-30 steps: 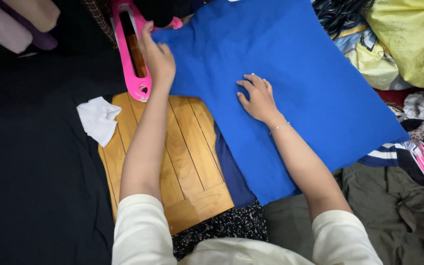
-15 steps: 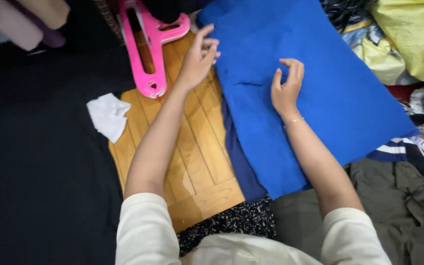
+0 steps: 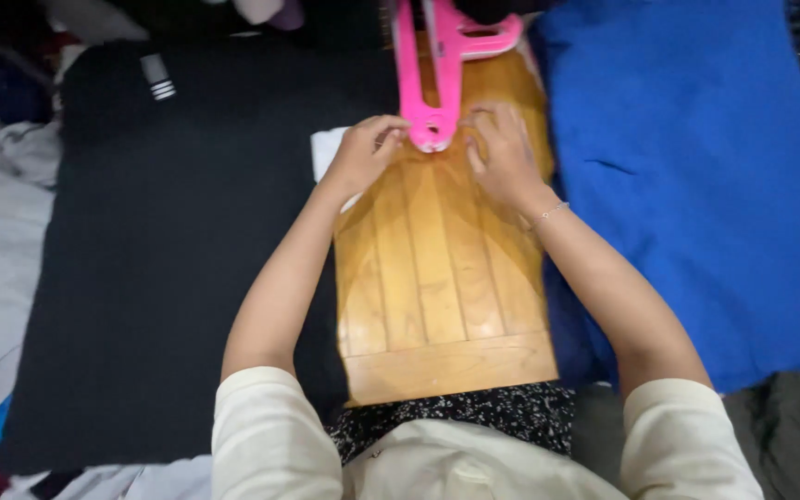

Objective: The person places several shirts, including a pink long-sleeve, a navy blue button-up, a blue t-shirt, and a black t-shirt, onto plastic hangers. They smooth out the fabric and adjust the collars and sleeves before setting the hung items aside.

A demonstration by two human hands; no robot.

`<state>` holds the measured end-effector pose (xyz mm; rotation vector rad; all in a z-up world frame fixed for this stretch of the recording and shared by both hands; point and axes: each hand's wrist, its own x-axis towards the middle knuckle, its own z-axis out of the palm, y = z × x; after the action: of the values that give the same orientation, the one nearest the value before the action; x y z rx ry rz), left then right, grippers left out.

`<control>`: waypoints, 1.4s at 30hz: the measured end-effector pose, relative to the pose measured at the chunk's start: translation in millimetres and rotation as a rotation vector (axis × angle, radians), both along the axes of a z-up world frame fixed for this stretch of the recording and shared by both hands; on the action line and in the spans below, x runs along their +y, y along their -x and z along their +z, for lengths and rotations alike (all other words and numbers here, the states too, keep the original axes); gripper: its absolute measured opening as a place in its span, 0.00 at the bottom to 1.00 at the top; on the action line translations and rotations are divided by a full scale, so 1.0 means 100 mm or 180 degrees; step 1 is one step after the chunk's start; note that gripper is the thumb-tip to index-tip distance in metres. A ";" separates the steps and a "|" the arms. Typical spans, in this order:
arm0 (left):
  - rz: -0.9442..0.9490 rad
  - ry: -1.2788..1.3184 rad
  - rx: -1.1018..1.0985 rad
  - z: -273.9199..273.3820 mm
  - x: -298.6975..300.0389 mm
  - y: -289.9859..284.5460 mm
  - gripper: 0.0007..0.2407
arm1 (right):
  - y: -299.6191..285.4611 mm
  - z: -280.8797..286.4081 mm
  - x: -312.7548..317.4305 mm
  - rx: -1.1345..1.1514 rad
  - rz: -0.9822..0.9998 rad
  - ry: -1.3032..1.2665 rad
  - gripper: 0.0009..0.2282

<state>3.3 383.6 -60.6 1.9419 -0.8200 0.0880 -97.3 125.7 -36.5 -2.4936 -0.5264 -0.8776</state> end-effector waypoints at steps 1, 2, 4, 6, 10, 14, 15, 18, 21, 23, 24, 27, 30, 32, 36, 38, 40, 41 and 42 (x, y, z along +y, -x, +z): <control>0.0069 -0.0008 -0.0001 0.04 0.20 0.01 0.11 | -0.08 -0.05 0.17 -0.0001 0.0069 -0.0008 0.11; 0.0214 -0.0047 -0.0048 0.08 0.40 0.02 0.11 | -0.16 -0.09 0.34 -0.0030 0.0311 -0.0160 0.11; 0.0425 -0.0092 -0.0093 0.08 0.81 0.03 0.11 | -0.28 -0.17 0.69 -0.0053 0.0620 -0.0317 0.12; 0.0788 -0.0252 -0.0213 0.03 1.21 0.04 0.11 | -0.36 -0.22 1.03 -0.0052 0.0874 -0.0388 0.11; 0.1116 -0.0478 -0.0268 0.01 1.98 0.16 0.10 | -0.52 -0.35 1.59 0.0056 0.1187 -0.0586 0.10; 0.1488 -0.0613 -0.0197 -0.01 2.54 0.31 0.10 | -0.58 -0.32 2.00 0.0394 0.1389 -0.0899 0.11; 0.1576 -0.0667 -0.0181 0.00 2.65 0.34 0.10 | -0.58 -0.28 2.08 0.0567 0.1398 -0.0961 0.11; 0.1813 -0.0569 -0.0103 -0.15 2.84 0.32 0.10 | -0.74 -0.43 2.20 0.0596 0.1118 -0.1101 0.09; 0.1893 -0.0552 -0.0173 -0.22 2.85 0.27 0.10 | -1.03 -0.73 2.23 0.0596 0.0843 -0.1408 0.08; 0.1922 -0.0780 -0.0313 -0.23 2.83 0.30 0.10 | -1.14 -0.82 2.18 0.0752 0.0731 -0.1575 0.07; 0.1927 -0.1002 -0.0467 -0.23 2.80 0.31 0.09 | -1.21 -0.85 2.15 0.0890 0.0597 -0.1737 0.07; 0.1905 -0.1084 -0.0304 -0.22 2.80 0.31 0.09 | -1.15 -0.80 2.20 0.0922 0.0490 -0.1768 0.10; 0.1872 -0.1138 -0.0221 -0.17 2.79 0.32 0.09 | -1.09 -0.82 2.23 0.0719 0.0544 -0.1705 0.07; 0.1877 -0.1128 -0.0118 -0.10 2.77 0.34 0.09 | -1.02 -0.76 2.27 0.0665 0.0567 -0.1849 0.06; 0.1853 -0.1112 0.0065 -0.01 2.73 0.40 0.09 | -0.87 -0.66 2.31 0.0785 0.0560 -0.2421 0.02; 0.1837 -0.1122 0.0079 0.00 2.73 0.40 0.09 | -0.87 -0.74 2.30 0.0746 0.0639 -0.2417 0.03; 0.1815 -0.1142 0.0091 0.00 2.74 0.41 0.09 | -0.91 -0.88 2.27 0.0705 0.0711 -0.2422 0.03; 0.1812 -0.1160 0.0129 0.01 2.74 0.40 0.09 | -0.95 -0.98 2.24 0.0775 0.0792 -0.2369 0.03; 0.1804 -0.1176 0.0170 0.01 2.74 0.41 0.09 | -0.97 -1.08 2.21 0.0847 0.0867 -0.2315 0.03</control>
<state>-37.6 657.3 -59.7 2.4702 -0.2365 0.2343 0.2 347.0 -144.6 -1.7817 -0.3571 -0.4947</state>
